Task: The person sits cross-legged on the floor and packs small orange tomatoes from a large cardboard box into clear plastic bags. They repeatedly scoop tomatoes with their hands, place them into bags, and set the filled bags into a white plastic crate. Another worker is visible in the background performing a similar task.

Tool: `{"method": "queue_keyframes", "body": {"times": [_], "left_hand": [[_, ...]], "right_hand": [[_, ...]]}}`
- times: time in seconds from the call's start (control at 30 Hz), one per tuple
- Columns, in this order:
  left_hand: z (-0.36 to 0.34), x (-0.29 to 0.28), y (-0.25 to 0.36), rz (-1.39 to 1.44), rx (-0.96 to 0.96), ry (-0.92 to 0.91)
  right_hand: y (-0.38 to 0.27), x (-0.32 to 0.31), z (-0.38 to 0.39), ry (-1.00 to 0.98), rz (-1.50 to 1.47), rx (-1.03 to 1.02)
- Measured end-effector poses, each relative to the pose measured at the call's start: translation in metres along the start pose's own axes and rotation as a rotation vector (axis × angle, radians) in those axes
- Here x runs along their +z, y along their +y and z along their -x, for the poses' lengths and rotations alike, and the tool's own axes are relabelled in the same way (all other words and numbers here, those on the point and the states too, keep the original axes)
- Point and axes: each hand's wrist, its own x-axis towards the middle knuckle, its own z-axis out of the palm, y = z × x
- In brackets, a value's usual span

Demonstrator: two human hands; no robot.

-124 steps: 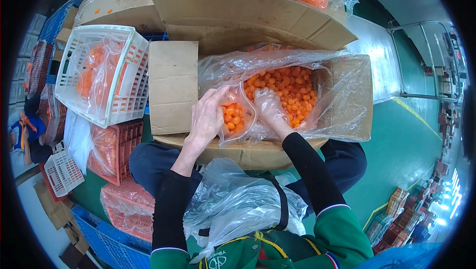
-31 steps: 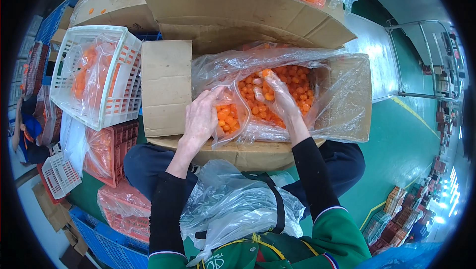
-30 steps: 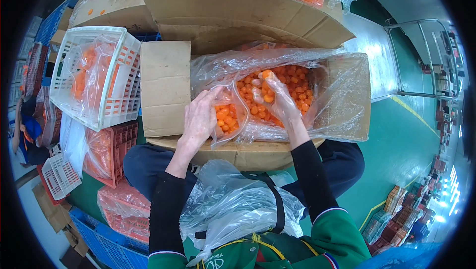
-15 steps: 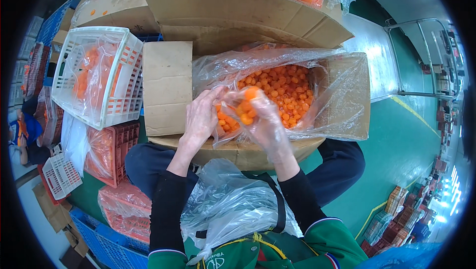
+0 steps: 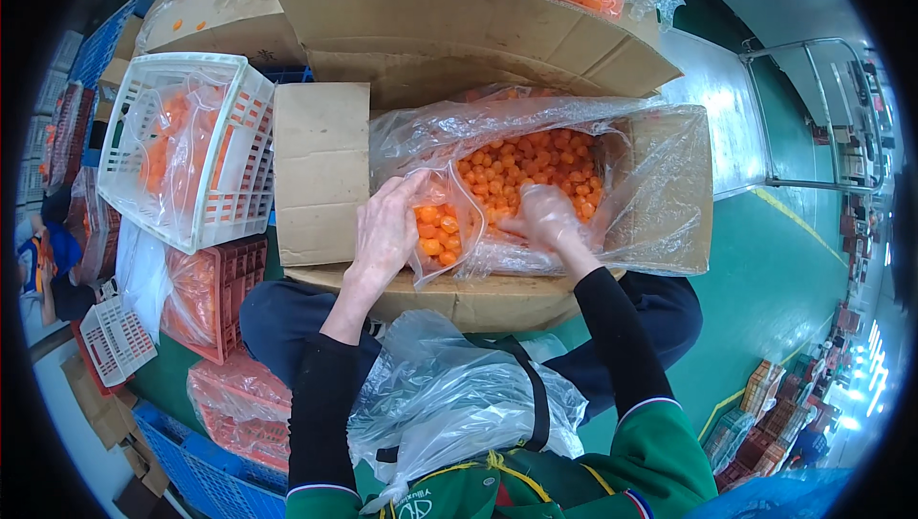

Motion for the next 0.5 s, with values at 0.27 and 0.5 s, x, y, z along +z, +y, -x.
{"method": "queue_keyframes", "body": {"times": [0.27, 0.5], "left_hand": [[-0.003, -0.001, 0.006, 0.007, -0.01, -0.045], [-0.002, 0.002, 0.002, -0.011, 0.012, -0.031]], "right_hand": [[0.038, 0.066, -0.009, 0.22, 0.006, -0.343], [0.056, 0.031, -0.004, -0.085, -1.57, 0.036]]}}
